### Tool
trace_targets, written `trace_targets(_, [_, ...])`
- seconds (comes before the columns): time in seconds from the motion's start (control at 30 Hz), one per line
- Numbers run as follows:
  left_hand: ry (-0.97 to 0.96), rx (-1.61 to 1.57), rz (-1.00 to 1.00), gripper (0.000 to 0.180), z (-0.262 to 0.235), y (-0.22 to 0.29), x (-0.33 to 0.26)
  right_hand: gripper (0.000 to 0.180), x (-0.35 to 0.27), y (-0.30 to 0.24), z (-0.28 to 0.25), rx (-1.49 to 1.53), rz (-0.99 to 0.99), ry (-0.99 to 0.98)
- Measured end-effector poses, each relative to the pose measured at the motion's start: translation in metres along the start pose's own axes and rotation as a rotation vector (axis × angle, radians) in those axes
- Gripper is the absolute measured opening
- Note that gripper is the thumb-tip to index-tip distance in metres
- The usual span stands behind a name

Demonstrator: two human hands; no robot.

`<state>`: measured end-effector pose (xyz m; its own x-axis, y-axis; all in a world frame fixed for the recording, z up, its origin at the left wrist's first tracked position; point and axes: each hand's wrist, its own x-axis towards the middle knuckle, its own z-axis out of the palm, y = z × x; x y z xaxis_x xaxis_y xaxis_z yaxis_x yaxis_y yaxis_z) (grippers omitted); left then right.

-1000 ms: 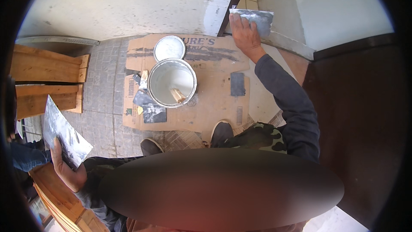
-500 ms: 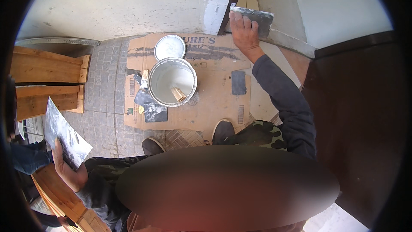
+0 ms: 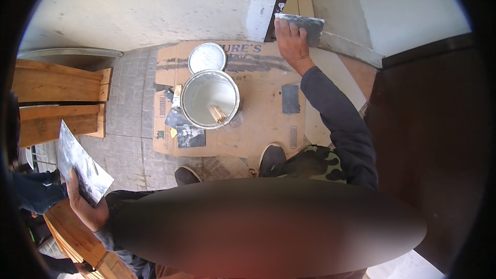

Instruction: The person scoops plaster from a bucket with a small trowel and applies it to a wall using a larger trowel. They repeatedly smooth the plaster along the wall surface and near a door frame, working in a small area.

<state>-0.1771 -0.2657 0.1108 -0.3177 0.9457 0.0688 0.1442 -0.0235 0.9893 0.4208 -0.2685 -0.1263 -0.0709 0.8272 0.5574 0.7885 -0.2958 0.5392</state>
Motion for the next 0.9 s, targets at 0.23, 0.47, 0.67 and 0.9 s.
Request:
trace_targets(0.23, [0.019,-0.325,-0.198,0.040,-0.006,-0.001,0.006,0.047,0.017,0.007,-0.001,-0.017,0.092,0.105])
trace_targets(0.47, [-0.163,0.365,0.343,0.035,-0.013,-0.013,0.002,0.045,0.001,-0.006,-0.001,0.109,0.048,0.101])
trace_targets(0.67, [-0.029,-0.206,-0.171,0.030,-0.003,-0.008,0.010,0.042,0.010,0.012,-0.004,0.046,0.151,0.098])
trace_targets(0.9, [-0.059,-0.132,-0.114,0.029,0.010,-0.002,0.003,0.043,0.003,0.017,-0.005,0.045,0.071,0.196])
